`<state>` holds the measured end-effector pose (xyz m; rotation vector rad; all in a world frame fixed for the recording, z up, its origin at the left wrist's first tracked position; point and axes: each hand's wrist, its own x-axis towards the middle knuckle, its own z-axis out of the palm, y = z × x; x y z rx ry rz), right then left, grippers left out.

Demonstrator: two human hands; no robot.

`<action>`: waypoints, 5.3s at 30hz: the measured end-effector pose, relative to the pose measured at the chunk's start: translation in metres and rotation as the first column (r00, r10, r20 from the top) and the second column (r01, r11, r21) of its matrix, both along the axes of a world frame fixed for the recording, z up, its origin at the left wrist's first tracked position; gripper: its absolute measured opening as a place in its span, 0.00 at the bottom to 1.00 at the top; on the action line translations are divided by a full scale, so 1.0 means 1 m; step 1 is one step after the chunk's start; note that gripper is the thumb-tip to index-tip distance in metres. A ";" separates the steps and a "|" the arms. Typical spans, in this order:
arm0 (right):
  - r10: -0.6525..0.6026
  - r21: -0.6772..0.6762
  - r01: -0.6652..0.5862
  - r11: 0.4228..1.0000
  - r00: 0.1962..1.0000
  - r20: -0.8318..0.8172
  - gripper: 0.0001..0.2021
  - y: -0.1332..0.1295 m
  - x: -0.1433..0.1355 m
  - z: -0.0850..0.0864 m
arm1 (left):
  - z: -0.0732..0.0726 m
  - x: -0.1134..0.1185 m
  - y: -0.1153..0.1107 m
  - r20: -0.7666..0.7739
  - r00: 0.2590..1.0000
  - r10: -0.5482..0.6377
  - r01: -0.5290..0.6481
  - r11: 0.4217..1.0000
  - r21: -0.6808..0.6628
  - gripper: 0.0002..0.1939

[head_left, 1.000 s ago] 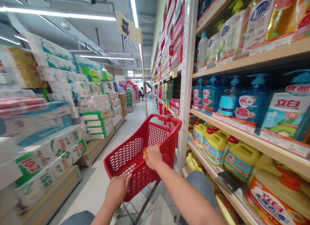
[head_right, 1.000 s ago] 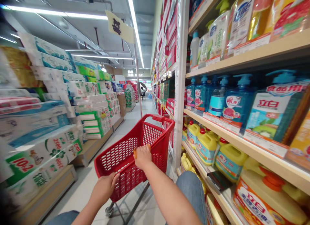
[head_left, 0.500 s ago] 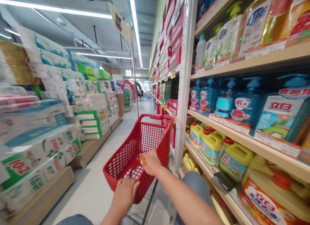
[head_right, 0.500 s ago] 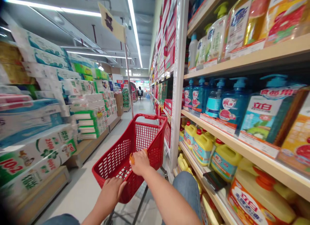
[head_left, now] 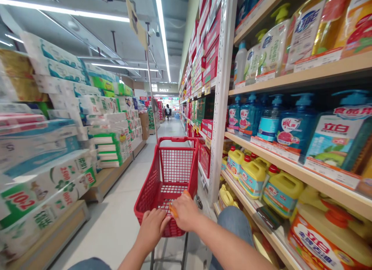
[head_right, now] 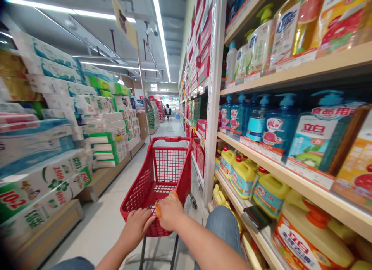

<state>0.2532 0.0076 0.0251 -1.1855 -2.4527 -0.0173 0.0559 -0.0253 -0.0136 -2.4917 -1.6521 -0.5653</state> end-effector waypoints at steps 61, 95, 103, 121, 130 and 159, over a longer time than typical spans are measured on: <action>-0.370 -0.043 0.370 0.928 0.905 -0.210 0.14 -0.010 0.041 -0.020 | 0.017 0.022 0.057 0.015 0.998 -0.056 0.053 0.982 0.181 0.15; -0.319 0.022 0.341 0.940 0.900 -0.297 0.18 0.030 -0.019 -0.009 | 0.058 0.003 0.042 0.005 0.925 0.379 -0.366 0.890 0.271 0.21; -0.381 -0.033 0.390 0.920 0.874 -0.302 0.17 0.049 -0.002 -0.006 | 0.074 -0.008 0.029 0.004 0.881 0.473 -0.448 0.832 0.328 0.22; -0.093 0.000 0.102 0.995 0.907 -0.410 0.25 0.049 -0.033 -0.013 | 0.115 -0.100 0.000 0.156 0.889 0.431 -0.434 0.681 0.590 0.17; -0.257 -0.154 0.211 0.965 0.872 -0.417 0.17 0.064 -0.024 0.018 | 0.134 -0.096 -0.010 0.010 0.970 0.245 -0.233 0.908 0.348 0.26; 0.010 -0.146 -0.120 0.982 0.806 -0.592 0.14 0.031 -0.024 0.066 | 0.130 -0.053 -0.008 0.174 0.983 -0.065 -0.012 0.913 0.409 0.22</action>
